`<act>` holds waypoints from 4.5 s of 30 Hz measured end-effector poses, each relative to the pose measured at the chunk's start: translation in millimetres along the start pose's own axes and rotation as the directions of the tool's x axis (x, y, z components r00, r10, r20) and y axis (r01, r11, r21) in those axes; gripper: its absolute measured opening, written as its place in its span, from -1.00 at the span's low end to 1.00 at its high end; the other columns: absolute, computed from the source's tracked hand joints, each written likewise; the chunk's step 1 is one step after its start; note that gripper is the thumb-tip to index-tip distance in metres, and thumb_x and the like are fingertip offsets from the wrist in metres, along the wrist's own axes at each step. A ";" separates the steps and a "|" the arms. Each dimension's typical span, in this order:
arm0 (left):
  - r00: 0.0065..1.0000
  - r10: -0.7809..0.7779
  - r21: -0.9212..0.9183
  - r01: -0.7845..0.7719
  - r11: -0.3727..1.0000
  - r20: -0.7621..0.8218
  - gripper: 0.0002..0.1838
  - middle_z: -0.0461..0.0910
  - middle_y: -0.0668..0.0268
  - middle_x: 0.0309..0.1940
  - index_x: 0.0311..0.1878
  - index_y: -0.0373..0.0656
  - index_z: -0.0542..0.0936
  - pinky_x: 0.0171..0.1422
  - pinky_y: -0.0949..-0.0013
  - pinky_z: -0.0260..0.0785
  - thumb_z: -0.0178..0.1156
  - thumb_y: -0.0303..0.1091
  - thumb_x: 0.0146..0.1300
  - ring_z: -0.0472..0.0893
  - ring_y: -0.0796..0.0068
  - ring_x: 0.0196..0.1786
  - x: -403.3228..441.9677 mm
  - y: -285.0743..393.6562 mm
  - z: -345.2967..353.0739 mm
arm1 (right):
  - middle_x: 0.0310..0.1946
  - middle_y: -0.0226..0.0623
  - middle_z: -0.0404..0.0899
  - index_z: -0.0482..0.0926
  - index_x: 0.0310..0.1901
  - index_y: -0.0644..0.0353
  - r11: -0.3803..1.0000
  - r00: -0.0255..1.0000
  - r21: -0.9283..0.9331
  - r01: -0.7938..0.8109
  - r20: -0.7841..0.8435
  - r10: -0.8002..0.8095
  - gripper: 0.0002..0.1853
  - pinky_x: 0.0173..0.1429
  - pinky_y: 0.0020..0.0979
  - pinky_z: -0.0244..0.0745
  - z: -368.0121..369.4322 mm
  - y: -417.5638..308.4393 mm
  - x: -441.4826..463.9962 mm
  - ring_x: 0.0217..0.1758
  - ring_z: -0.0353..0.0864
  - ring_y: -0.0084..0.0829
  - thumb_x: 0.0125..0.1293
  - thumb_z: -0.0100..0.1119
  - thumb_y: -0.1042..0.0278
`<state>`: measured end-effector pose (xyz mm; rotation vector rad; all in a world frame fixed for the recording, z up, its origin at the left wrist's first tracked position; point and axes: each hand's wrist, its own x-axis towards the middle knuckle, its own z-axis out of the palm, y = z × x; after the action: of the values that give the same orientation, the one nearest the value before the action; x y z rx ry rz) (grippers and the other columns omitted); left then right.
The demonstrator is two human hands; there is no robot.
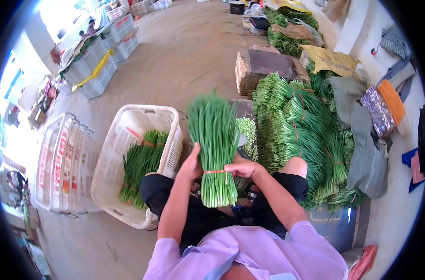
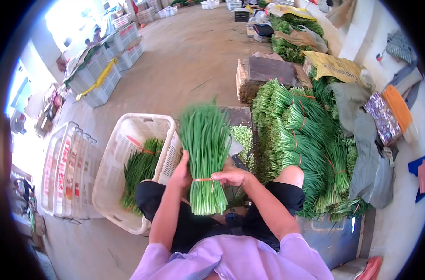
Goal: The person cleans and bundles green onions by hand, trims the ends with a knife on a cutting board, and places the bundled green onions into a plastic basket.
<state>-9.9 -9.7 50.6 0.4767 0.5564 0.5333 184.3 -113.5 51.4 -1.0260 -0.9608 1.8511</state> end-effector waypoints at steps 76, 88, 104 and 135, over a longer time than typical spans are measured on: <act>0.854 0.432 -0.248 -0.504 0.827 -0.291 -0.56 0.66 0.17 0.09 0.27 -0.27 0.51 0.19 0.14 0.56 0.13 -0.22 0.42 0.69 0.25 0.05 33.3 -29.1 -39.3 | -0.42 -0.37 0.57 0.58 -0.09 0.30 0.639 0.857 -0.765 0.082 -0.273 -0.436 -0.82 -0.33 -0.47 0.51 47.8 -7.5 26.6 -0.45 0.56 -0.58 0.31 0.33 0.51; 0.845 0.455 -0.209 -0.517 0.830 -0.281 -0.54 0.66 0.20 0.08 0.26 -0.27 0.52 0.17 0.15 0.56 0.18 -0.22 0.40 0.69 0.29 0.04 31.8 -31.6 -37.8 | -0.31 -0.18 0.55 0.54 -0.08 0.28 0.497 0.854 -0.863 0.094 -0.186 -0.485 -0.75 -0.18 -0.29 0.53 44.8 -6.6 25.7 -0.29 0.61 -0.29 0.23 0.37 0.54; 0.848 0.447 -0.182 -0.506 0.843 -0.285 -0.58 0.68 0.22 0.05 0.24 -0.26 0.55 0.14 0.17 0.57 0.20 -0.28 0.39 0.70 0.29 0.00 28.9 -32.6 -31.3 | -0.39 -0.24 0.59 0.60 -0.22 0.27 0.479 0.859 -0.874 0.087 -0.178 -0.480 -0.88 -0.20 -0.36 0.54 35.2 1.8 24.6 -0.33 0.64 -0.35 0.27 0.35 0.49; 0.791 0.394 -0.248 -0.545 0.801 -0.467 -0.60 0.67 0.24 0.01 0.20 -0.23 0.56 0.12 0.14 0.58 0.23 -0.26 0.36 0.70 0.28 -0.02 46.4 -36.4 -48.9 | -0.40 -0.28 0.63 0.61 -0.12 0.27 0.803 0.934 -0.585 -0.110 -0.337 -0.118 -0.89 -0.29 -0.34 0.58 35.3 16.1 1.5 -0.38 0.67 -0.48 0.37 0.24 0.48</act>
<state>6.6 3.3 -23.0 0.1323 0.7034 1.2272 147.8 -126.7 50.5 -1.6721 -1.3484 1.2863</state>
